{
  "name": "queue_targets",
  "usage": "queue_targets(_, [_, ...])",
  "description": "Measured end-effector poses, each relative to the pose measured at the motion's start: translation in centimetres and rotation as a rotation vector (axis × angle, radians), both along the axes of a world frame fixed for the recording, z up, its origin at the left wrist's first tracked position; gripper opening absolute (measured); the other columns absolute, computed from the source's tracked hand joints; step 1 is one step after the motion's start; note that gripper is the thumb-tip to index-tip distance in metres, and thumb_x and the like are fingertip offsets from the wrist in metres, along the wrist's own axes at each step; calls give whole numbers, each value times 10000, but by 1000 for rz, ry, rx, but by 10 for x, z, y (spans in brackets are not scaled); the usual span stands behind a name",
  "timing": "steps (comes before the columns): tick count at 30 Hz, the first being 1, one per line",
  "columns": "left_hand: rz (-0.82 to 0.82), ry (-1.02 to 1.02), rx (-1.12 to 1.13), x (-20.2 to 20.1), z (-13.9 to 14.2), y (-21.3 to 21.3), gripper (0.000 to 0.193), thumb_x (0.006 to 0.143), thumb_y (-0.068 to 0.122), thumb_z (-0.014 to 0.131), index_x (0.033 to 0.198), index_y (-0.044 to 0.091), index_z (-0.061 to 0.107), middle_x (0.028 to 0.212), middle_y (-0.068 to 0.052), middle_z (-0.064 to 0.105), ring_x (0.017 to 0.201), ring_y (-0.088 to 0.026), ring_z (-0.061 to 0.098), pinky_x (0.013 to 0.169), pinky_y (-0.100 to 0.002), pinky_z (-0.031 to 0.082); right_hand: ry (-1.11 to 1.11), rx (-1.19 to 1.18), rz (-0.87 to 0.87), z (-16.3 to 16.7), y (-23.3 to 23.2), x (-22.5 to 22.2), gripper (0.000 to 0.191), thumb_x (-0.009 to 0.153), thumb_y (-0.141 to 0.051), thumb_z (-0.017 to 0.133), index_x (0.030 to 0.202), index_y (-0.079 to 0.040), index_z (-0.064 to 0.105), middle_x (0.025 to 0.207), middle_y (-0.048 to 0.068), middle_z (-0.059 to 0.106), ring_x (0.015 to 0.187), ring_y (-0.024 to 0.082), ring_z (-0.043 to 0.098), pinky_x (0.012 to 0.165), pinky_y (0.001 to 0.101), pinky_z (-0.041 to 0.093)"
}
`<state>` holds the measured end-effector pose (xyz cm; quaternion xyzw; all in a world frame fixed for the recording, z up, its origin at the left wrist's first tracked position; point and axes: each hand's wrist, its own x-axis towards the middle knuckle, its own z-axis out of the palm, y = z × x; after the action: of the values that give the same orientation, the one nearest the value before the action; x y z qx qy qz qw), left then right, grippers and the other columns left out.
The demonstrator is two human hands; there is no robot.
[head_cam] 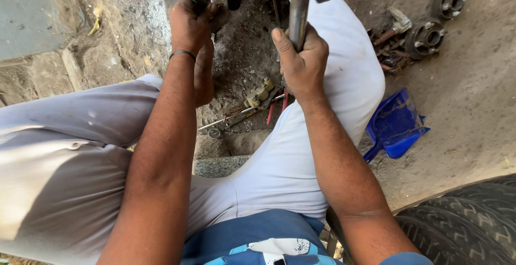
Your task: The person sits on the ground with a stone mortar on their lap and uses pliers to grip and pull small metal parts out of a pile of rusty hardware in the mortar. They sort through the pieces by hand, then move to a work area and hammer a metal piece against a punch on the ground.
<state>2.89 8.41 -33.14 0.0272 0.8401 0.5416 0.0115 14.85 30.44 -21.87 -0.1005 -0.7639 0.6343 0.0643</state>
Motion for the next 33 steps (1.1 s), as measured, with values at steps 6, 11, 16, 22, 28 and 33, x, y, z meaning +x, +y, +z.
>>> queue_targets(6, [17,14,0,5,5,2,123,934,97,821,991,82,713,928,-72,814,876,-183,803,800,-359,635,-1,-76,5,13,-1,-7,291,1038,-289,737,910,-87,573,668,-31,555,490,50,503,420,246,436])
queue_targets(11, [-8,48,9,9,2,3,140,930,57,806,1027,76,707,939,-90,810,908,-200,803,813,-374,626,-13,-38,26,13,1,-3,280,1049,-278,730,901,-89,587,659,-31,554,506,51,507,436,242,423])
queue_targets(16, [-16,32,1,13,-1,4,150,937,65,813,1050,78,716,973,-94,813,937,-212,804,834,-373,635,10,6,47,6,2,-4,308,1049,-303,721,865,-108,570,642,-36,550,502,50,532,428,237,451])
queue_targets(22, [-37,52,-38,10,-5,4,141,927,52,817,1041,50,733,945,-117,811,894,-216,809,802,-374,646,40,83,79,2,0,-5,301,1053,-305,723,870,-115,579,655,-39,544,538,51,544,465,249,481])
queue_targets(28, [-46,12,-135,9,-9,3,157,927,83,830,1010,31,708,904,-134,802,835,-230,803,769,-386,641,62,162,119,-8,-7,-9,334,1055,-313,726,825,-142,554,659,-44,543,566,56,538,488,259,488])
queue_targets(33, [-65,82,-180,10,-9,4,198,917,93,828,1063,52,700,897,-124,791,817,-258,796,773,-405,637,92,227,154,-7,-22,-15,359,1061,-332,729,817,-152,535,667,-38,533,587,65,543,520,268,482])
